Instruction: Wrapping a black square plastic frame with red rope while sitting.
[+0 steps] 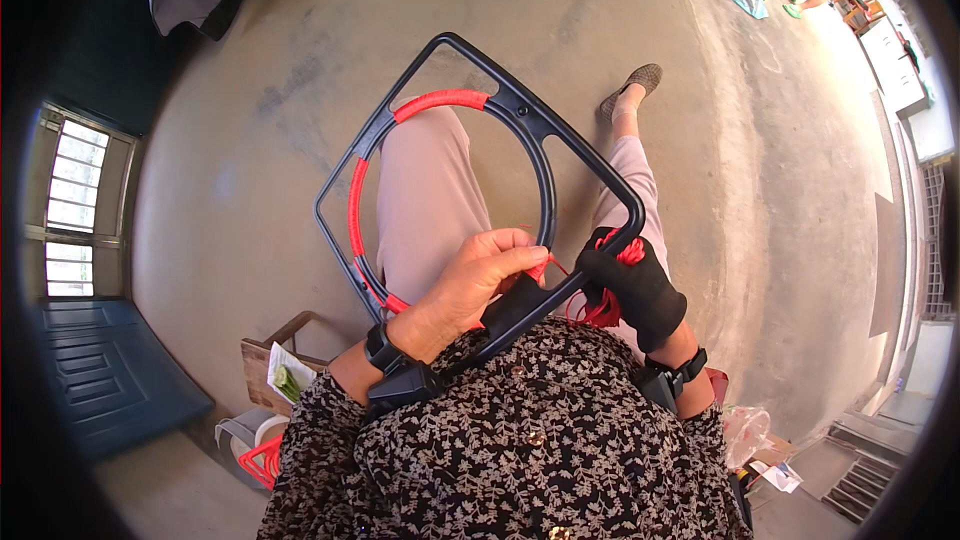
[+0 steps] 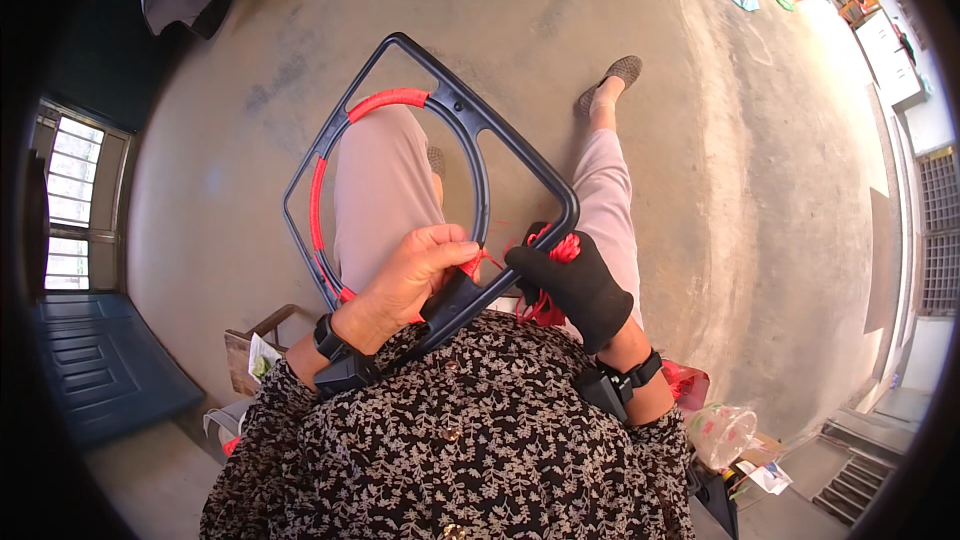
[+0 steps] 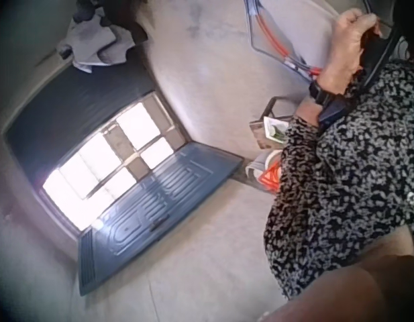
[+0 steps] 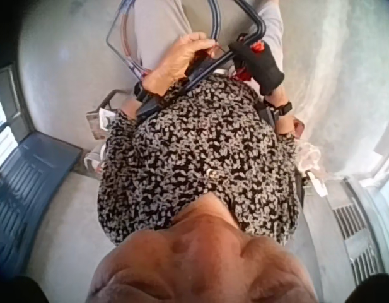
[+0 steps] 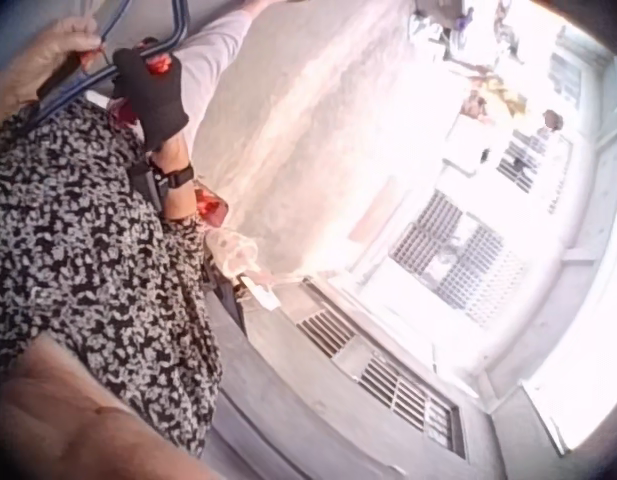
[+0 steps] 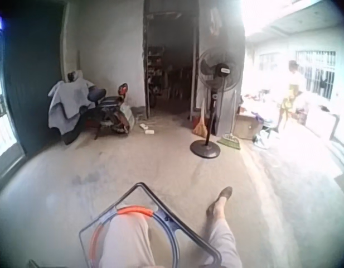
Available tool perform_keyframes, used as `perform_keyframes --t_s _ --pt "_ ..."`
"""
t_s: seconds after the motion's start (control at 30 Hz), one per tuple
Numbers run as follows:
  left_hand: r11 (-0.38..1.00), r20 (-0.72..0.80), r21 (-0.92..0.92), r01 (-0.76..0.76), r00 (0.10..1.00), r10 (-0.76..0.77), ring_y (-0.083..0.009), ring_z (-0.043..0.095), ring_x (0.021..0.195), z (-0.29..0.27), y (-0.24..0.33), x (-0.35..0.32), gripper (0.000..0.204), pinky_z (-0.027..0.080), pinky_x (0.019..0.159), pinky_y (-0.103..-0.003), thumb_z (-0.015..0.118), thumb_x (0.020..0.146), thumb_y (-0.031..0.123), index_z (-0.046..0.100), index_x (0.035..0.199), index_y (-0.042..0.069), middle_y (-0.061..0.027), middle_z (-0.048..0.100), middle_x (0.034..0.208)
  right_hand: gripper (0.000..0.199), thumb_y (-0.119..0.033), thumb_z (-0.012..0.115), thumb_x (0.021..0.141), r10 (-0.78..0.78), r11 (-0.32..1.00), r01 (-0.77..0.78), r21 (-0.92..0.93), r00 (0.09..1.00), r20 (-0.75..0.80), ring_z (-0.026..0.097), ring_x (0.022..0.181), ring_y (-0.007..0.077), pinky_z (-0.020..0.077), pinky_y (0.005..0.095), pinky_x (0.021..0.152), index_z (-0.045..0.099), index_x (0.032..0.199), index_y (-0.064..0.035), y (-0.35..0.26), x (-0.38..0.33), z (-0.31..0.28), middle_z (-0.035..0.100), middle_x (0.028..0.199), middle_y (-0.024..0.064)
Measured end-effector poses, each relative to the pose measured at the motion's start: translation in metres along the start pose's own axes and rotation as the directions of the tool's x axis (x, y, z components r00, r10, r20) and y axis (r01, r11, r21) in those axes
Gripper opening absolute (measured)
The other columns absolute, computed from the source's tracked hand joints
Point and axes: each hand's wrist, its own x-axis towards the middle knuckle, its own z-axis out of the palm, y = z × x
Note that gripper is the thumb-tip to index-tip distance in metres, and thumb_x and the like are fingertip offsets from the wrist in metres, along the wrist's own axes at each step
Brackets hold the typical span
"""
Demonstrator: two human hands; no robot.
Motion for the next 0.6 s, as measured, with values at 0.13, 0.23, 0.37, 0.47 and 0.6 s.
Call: perform_keyframes --t_s 0.13,0.23,0.37,0.47,0.6 --pt "1.000 -0.042 0.007 0.009 0.999 -0.009 -0.0066 0.057 0.061 -0.006 -0.009 0.006 0.015 0.046 0.057 -0.018 0.059 0.090 0.018 0.059 0.082 0.006 -0.0017 0.061 0.073 0.026 -0.020 0.059 0.088 -0.074 0.979 0.100 0.175 0.986 -0.146 0.060 0.077 0.0121 0.0478 0.0239 0.061 0.059 0.107 -0.0020 0.020 0.003 -0.022 0.063 0.087 0.0053" --pt "0.999 -0.044 -0.021 0.028 0.999 -0.029 -0.0045 0.055 0.060 -0.002 -0.013 0.003 0.016 0.042 0.055 -0.016 0.060 0.091 0.020 0.060 0.082 0.007 0.0003 0.060 0.073 0.036 -0.021 0.055 0.089 -0.061 0.943 0.139 0.304 0.966 -0.253 0.061 0.090 0.0187 0.0510 0.0311 0.080 0.051 0.118 0.0005 0.040 0.000 -0.044 0.061 0.103 0.0092" --pt "0.994 0.014 -0.106 0.020 1.000 -0.019 -0.0039 0.054 0.064 -0.001 -0.015 0.001 0.015 0.043 0.060 -0.016 0.058 0.092 0.018 0.059 0.083 0.006 0.0007 0.060 0.075 0.039 -0.017 0.057 0.088 0.005 0.868 0.010 0.497 1.000 -0.029 0.060 0.096 0.0213 0.0475 0.0325 0.088 0.050 0.120 0.0050 0.055 -0.012 -0.045 0.061 0.106 0.0098" --pt "0.999 0.029 -0.047 -0.026 0.999 0.027 -0.0031 0.054 0.066 -0.005 -0.021 0.000 0.015 0.042 0.061 -0.016 0.056 0.093 0.018 0.058 0.084 0.006 0.0011 0.060 0.076 0.031 -0.005 0.059 0.087 0.034 0.999 -0.033 0.011 0.995 -0.091 0.058 0.100 0.0141 0.0468 0.0290 0.088 0.055 0.117 0.0046 0.038 -0.016 -0.029 0.062 0.106 0.0090" --pt "0.998 0.046 -0.042 -0.047 0.998 0.049 -0.0025 0.053 0.066 -0.002 -0.021 -0.001 0.015 0.042 0.060 -0.016 0.056 0.093 0.018 0.057 0.084 0.006 0.0016 0.059 0.076 0.043 0.002 0.066 0.080 -0.052 0.960 0.049 -0.274 0.999 -0.006 0.059 0.093 0.0128 0.0495 0.0251 0.079 0.053 0.121 0.0029 0.025 -0.006 -0.026 0.062 0.102 0.0068"
